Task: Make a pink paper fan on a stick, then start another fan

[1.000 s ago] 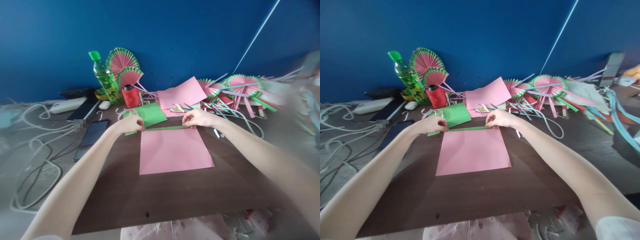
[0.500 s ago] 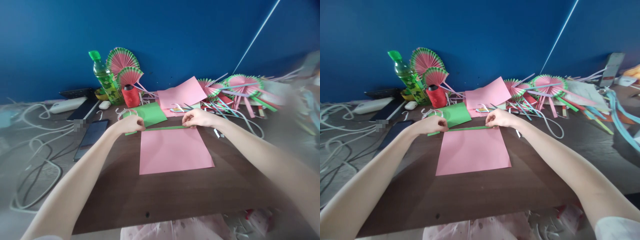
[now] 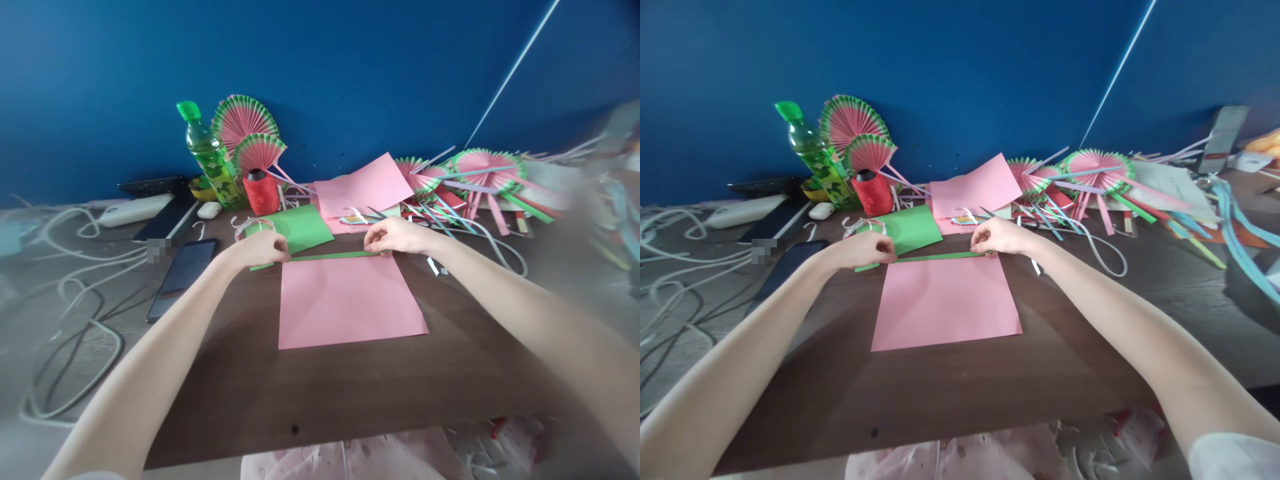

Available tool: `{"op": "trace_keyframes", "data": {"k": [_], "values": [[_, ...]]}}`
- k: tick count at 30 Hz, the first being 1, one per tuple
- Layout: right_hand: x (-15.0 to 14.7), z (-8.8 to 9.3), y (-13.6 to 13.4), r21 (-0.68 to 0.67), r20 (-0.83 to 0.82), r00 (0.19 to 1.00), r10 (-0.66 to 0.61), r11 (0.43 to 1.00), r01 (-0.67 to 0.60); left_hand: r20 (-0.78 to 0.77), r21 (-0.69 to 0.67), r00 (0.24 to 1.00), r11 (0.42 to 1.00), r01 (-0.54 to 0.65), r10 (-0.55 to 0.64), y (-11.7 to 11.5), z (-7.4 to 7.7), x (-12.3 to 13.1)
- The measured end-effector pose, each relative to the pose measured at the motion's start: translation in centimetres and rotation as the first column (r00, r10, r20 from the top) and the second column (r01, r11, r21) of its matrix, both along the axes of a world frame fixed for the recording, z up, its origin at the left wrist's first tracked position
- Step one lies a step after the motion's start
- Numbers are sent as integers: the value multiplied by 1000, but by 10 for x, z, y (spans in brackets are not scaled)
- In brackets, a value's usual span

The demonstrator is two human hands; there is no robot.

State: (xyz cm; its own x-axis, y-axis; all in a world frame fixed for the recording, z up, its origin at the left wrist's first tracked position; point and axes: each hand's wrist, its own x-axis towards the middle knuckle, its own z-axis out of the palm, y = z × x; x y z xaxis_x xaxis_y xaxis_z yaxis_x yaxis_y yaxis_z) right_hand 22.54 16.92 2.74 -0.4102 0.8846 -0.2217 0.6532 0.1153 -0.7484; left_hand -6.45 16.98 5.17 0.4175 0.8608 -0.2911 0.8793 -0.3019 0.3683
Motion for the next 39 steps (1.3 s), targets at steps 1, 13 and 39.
{"op": "trace_keyframes", "data": {"k": [1, 13, 39], "values": [[0, 0, 0, 0, -1, 1000, -2, 1000, 2, -2, 0, 1000, 1000, -2, 2, 0, 0, 0], [-1, 1, -1, -1, -2, 1000, 0, 1000, 0, 7, 2, 1000, 1000, 25, -25, 1, -1, -1], [0, -1, 0, 12, -4, 1000, 3, 1000, -3, -85, 55, 996, 998, -17, 22, 2, -3, -1]]}}
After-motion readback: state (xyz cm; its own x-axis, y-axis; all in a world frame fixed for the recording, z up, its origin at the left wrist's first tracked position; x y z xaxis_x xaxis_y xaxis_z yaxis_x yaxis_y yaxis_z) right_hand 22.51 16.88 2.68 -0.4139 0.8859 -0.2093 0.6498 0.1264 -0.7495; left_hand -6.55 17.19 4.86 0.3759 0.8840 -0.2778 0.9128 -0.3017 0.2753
